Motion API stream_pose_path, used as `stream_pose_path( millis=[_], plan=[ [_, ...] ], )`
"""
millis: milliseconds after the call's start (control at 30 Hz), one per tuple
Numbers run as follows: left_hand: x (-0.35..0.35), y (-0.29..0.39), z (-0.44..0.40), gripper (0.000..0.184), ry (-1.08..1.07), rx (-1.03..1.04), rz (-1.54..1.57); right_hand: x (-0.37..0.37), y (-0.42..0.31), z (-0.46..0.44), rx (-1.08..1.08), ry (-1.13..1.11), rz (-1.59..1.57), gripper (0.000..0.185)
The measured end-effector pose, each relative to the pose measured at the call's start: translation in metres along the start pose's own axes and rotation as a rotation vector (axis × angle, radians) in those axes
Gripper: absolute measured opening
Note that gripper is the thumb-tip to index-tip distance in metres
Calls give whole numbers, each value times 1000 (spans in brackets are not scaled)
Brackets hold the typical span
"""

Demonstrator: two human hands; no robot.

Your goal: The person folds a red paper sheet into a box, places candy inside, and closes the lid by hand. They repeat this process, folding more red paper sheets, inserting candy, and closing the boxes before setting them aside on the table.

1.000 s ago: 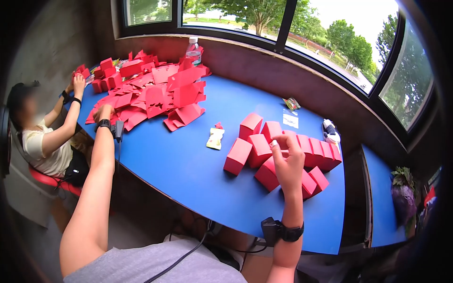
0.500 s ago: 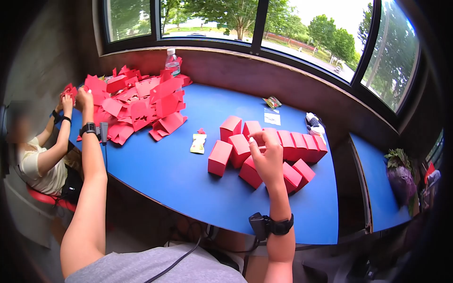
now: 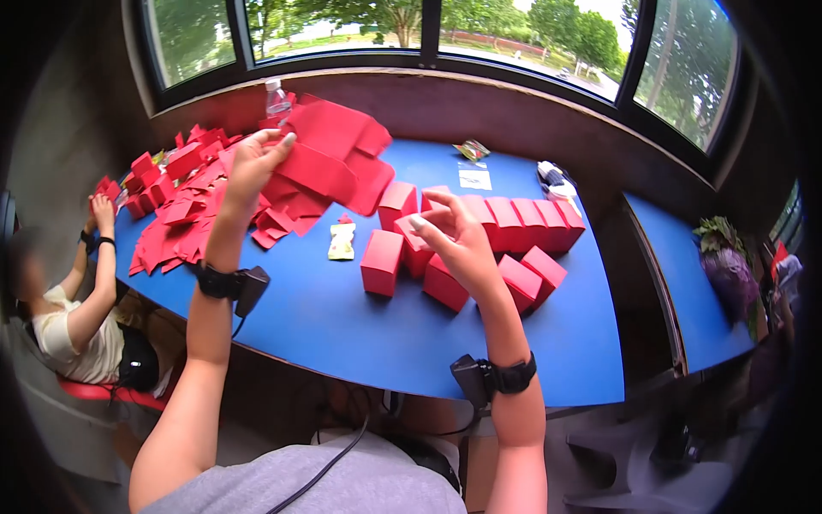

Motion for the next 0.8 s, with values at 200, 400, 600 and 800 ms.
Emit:
stream_pose_path(
  millis=[200,400,600,800],
  plan=[
    [18,-78,-41,33,275,17,-330,-13,12,-2,55,45,2,47],
    [-7,-128,-39,26,316,-122,-537,-17,10,-1,81,91,72,30],
    [-4,-94,-30,22,320,-68,-862,-19,15,-1,99,87,145,23],
    [11,-57,-26,15,390,56,-1027,-18,10,0,75,104,167,20]
  ],
)
Point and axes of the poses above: each hand's wrist, its own z-axis away from the middle knuckle, its own x-axis out of the palm, y = z × x, the point moved 7 cm from there along -z, towards the middle knuckle, and after that the axes turned 12 degrees about -y, right-handed, at the moved point
